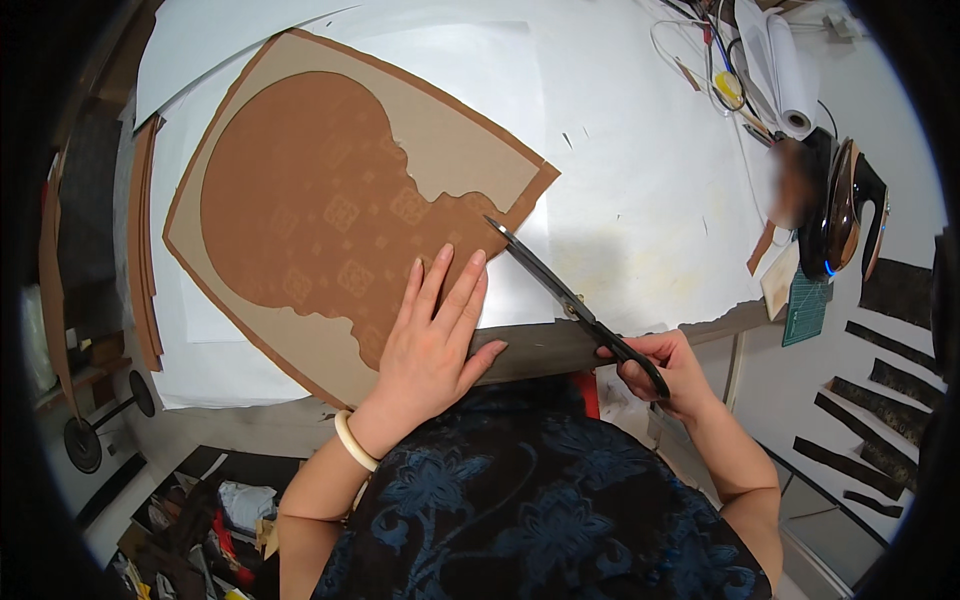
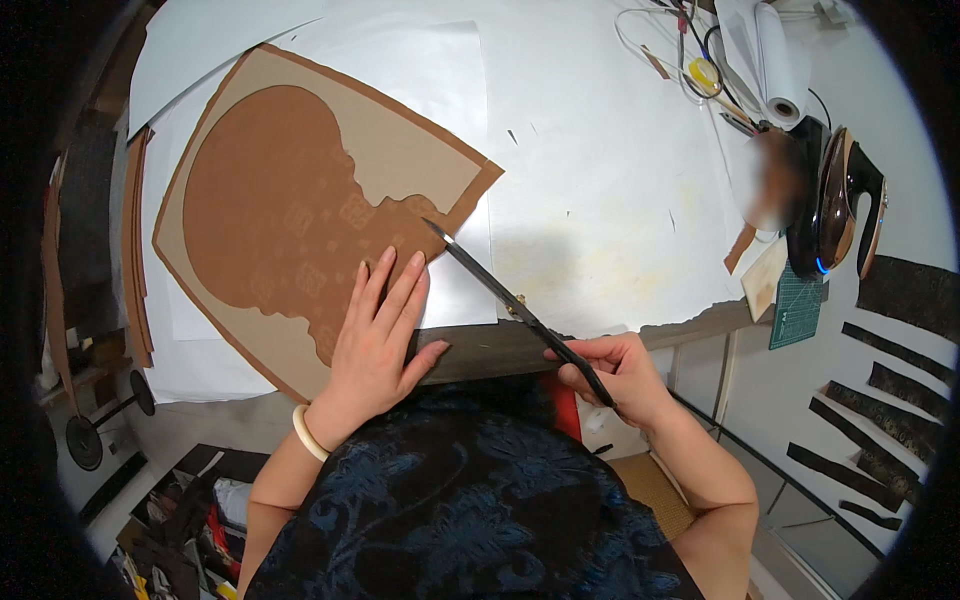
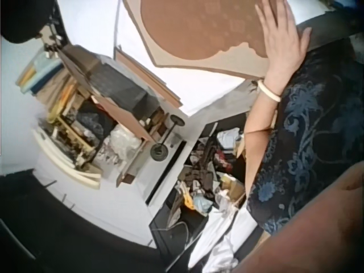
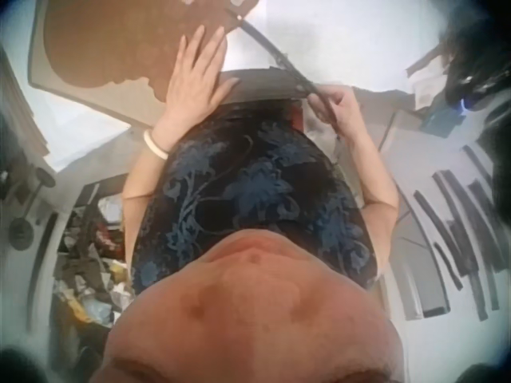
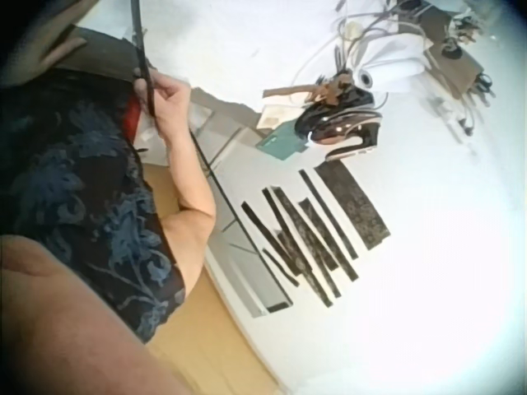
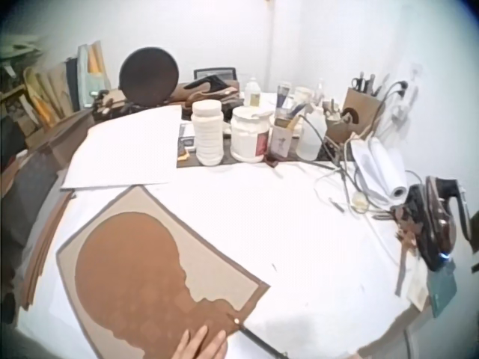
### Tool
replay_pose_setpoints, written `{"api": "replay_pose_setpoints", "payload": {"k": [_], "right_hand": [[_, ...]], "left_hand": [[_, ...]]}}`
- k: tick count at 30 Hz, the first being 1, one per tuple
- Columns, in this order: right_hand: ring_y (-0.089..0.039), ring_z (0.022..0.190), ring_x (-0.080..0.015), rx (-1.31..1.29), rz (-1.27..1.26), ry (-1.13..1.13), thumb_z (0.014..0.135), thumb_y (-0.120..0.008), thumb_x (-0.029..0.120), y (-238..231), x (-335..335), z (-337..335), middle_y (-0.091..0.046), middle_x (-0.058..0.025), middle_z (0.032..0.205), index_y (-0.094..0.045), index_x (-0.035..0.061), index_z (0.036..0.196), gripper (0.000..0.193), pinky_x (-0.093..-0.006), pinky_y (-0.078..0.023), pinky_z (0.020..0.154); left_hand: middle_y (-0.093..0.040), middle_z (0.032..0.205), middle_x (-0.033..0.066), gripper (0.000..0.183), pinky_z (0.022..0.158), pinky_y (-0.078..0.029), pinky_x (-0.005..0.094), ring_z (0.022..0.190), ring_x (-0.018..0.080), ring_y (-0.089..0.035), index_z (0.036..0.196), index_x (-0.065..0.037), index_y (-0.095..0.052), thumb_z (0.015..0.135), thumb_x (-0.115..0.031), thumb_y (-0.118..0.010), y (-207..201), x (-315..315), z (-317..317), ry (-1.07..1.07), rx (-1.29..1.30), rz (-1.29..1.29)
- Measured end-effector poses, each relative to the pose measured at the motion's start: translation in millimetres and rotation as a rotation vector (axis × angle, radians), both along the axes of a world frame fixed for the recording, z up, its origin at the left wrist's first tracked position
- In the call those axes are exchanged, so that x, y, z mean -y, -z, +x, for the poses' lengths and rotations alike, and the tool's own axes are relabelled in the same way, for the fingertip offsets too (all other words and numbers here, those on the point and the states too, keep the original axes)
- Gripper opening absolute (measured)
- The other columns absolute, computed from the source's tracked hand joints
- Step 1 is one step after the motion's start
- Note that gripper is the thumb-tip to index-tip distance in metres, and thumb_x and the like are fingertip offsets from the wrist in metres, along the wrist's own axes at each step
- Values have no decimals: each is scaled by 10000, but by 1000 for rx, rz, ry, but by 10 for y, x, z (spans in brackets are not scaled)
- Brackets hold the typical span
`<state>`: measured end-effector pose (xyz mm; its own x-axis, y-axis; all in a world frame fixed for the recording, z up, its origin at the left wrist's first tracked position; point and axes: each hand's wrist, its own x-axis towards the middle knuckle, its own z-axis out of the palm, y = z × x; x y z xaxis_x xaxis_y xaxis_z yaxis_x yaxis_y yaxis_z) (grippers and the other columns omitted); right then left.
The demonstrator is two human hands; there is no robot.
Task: The person uses scissors to cut a brown patterned material along a pre-drawn outline on a white surface. After cutting the shape, the person applies a white adhesive to the edges of the material using a brush.
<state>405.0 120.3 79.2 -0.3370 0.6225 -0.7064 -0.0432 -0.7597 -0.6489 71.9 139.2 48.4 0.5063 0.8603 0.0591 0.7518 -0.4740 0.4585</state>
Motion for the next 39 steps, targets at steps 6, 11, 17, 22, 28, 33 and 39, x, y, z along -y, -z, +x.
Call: {"api": "replay_pose_setpoints", "payload": {"k": [6,11,17,22,28,33,39], "right_hand": [[-464,525,-20,-37,11,32,961,-837,165,-24,55,-86,-635,38,703,-770,-13,1246,342,-207,-322,479],[-466,533,-11,-39,32,27,964,-837,172,-29,66,-101,-641,38,724,-764,-17,1255,355,-199,-323,481],[-457,560,0,-40,19,49,963,-838,164,-31,113,-113,-639,53,742,-760,-29,1251,355,-196,-296,493],[-458,564,-3,-50,15,66,974,-828,174,-35,150,-156,-642,51,748,-762,-24,1241,339,-197,-296,496],[-484,560,-9,-12,15,43,984,-819,205,-49,156,-191,-631,47,731,-759,-19,1246,350,-192,-318,493],[-465,537,-10,-34,-4,51,984,-812,182,-71,124,-192,-613,43,709,-749,-47,1243,351,-194,-312,483],[-433,519,-2,-59,-1,61,985,-790,120,-71,21,-195,-575,52,679,-741,-72,1237,321,-200,-282,463]], "left_hand": [[-379,1699,179,779,1264,-278,639,1576,462,-304,1532,82,-489,948,-354,-764,-2,-13,6,3,9,-17],[-379,1701,177,778,1266,-270,639,1576,461,-308,1535,80,-487,947,-348,-763,-5,-18,6,5,15,-20],[-376,1704,176,792,1268,-260,642,1577,460,-308,1546,77,-478,941,-345,-767,7,-7,5,2,20,-21],[-374,1704,179,802,1267,-259,645,1575,466,-307,1551,75,-471,937,-345,-771,25,-12,-5,9,23,-16],[-376,1702,184,801,1263,-262,651,1574,469,-309,1548,76,-473,936,-343,-776,13,-13,-1,10,27,-19],[-386,1703,163,846,1270,-241,662,1585,460,-294,1588,27,-455,888,-289,-811,53,-1,-9,-7,64,-35],[-382,1704,165,839,1271,-244,656,1580,461,-305,1583,30,-459,886,-275,-813,51,-3,-15,-6,75,-40]]}}
